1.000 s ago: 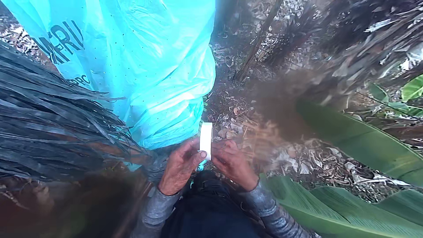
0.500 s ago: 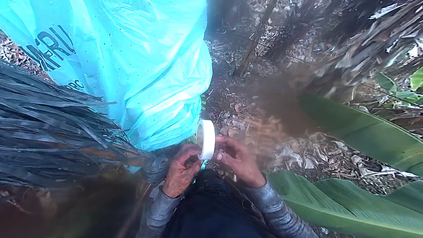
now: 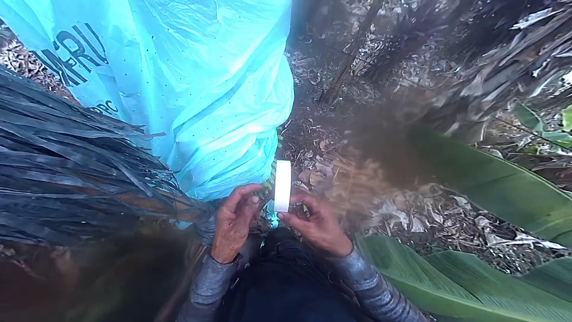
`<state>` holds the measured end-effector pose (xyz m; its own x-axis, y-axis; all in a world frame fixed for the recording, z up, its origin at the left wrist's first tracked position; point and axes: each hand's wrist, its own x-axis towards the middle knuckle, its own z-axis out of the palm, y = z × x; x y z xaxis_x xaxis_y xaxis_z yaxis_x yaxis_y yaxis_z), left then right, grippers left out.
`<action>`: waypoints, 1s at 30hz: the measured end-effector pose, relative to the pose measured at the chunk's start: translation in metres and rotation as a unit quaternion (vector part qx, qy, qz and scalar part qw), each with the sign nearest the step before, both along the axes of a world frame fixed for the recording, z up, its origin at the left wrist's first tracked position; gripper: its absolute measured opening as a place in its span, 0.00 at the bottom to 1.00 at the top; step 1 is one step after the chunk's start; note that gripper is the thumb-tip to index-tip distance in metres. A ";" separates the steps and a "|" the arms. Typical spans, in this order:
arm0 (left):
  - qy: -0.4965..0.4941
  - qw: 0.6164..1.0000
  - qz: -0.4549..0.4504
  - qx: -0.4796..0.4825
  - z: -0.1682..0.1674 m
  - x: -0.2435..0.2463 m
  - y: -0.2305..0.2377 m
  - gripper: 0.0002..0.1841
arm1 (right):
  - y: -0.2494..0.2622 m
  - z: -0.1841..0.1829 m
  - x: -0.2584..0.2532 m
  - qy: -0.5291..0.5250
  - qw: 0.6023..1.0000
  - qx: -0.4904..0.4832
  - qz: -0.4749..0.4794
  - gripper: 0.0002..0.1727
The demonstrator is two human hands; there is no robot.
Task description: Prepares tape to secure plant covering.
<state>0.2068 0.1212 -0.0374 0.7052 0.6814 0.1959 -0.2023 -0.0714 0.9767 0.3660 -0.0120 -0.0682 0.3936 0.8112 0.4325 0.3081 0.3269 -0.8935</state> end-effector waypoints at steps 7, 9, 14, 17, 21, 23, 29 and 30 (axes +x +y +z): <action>0.015 0.996 -0.070 -0.052 0.028 0.001 0.000 0.29 | 0.004 -0.004 0.001 -0.049 0.999 0.005 0.014 0.13; 0.019 0.997 -0.061 -0.046 0.032 0.001 -0.004 0.41 | 0.003 -0.002 0.001 -0.064 0.998 -0.016 0.012 0.14; 0.078 0.994 -0.039 0.070 0.022 -0.004 -0.008 0.32 | 0.007 0.009 -0.001 -0.075 0.992 -0.084 0.049 0.24; 0.141 0.939 -0.017 0.314 0.024 -0.012 0.000 0.21 | 0.009 0.021 0.003 -0.135 0.982 -0.108 0.072 0.22; 0.160 0.885 -0.014 0.438 0.035 -0.017 0.004 0.18 | 0.012 0.033 0.004 -0.207 0.968 -0.114 0.087 0.18; 0.147 0.880 -0.011 0.451 0.037 -0.017 0.007 0.16 | 0.014 0.037 0.004 -0.214 0.966 -0.110 0.093 0.18; 0.139 0.866 0.037 0.479 0.033 -0.014 0.013 0.12 | 0.019 0.039 -0.001 -0.196 0.968 -0.127 0.089 0.19; 0.138 0.868 0.043 0.475 0.031 -0.013 0.014 0.12 | 0.020 0.039 -0.002 -0.195 0.968 -0.129 0.087 0.19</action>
